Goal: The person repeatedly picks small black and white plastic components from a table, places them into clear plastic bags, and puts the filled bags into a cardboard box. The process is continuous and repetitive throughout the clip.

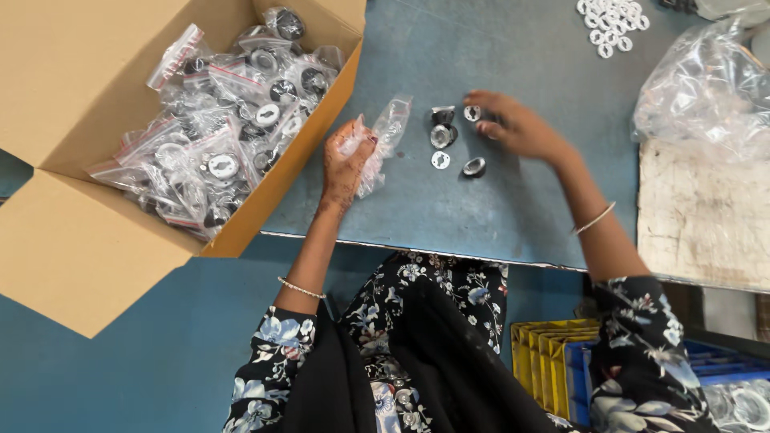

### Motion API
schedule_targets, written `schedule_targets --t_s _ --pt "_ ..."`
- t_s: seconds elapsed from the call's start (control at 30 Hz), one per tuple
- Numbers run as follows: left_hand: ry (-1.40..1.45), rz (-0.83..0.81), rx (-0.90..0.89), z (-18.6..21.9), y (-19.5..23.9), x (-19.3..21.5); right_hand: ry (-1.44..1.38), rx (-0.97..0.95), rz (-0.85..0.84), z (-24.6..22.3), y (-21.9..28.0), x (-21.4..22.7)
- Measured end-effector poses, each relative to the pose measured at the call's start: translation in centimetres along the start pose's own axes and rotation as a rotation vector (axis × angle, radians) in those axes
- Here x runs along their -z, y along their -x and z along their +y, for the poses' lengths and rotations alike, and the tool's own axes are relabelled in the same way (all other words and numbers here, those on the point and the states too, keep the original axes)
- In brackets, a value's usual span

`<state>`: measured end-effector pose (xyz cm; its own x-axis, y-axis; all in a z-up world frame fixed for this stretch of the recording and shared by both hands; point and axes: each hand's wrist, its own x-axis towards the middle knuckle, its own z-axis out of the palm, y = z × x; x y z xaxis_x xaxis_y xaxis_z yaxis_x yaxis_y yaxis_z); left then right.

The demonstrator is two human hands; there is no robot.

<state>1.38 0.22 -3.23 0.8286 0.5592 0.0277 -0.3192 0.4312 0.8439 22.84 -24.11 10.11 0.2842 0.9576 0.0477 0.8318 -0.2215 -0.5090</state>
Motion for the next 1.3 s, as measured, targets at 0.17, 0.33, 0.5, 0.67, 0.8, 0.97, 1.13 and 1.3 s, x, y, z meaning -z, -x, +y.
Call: schedule_targets --t_s 0.17,0.33,0.5,0.67,0.8,0.97,1.13,1.3 --pt "0.082 -0.009 -0.023 -0.7 -0.4 0.4 -0.047 -0.079 0.125 -2.0 3.5 -3.2" --pt "-0.002 0.025 -0.031 -1.1 -0.9 0.7 -0.28 -0.015 0.067 -2.3 3.3 -2.5" --pt "0.022 0.018 -0.046 -1.1 -1.1 0.7 -0.058 0.095 -0.102 -3.5 0.4 -2.1" --pt "-0.054 0.028 -0.056 -0.8 -1.0 0.8 0.095 0.136 -0.175 -3.5 -1.1 -1.9" --pt "-0.039 -0.022 -0.076 -0.7 -0.9 1.0 0.151 0.123 -0.156 -1.8 -0.3 -1.6" --pt "-0.052 -0.022 -0.079 -0.3 -1.0 0.9 0.156 0.029 0.043 0.3 2.8 -0.3" --pt "-0.076 -0.017 -0.061 0.5 -0.6 0.4 0.106 -0.046 0.215 -0.1 5.2 -0.6" --pt "-0.124 -0.005 -0.03 1.5 -0.1 0.0 0.29 0.024 0.056 1.5 5.1 -1.9"
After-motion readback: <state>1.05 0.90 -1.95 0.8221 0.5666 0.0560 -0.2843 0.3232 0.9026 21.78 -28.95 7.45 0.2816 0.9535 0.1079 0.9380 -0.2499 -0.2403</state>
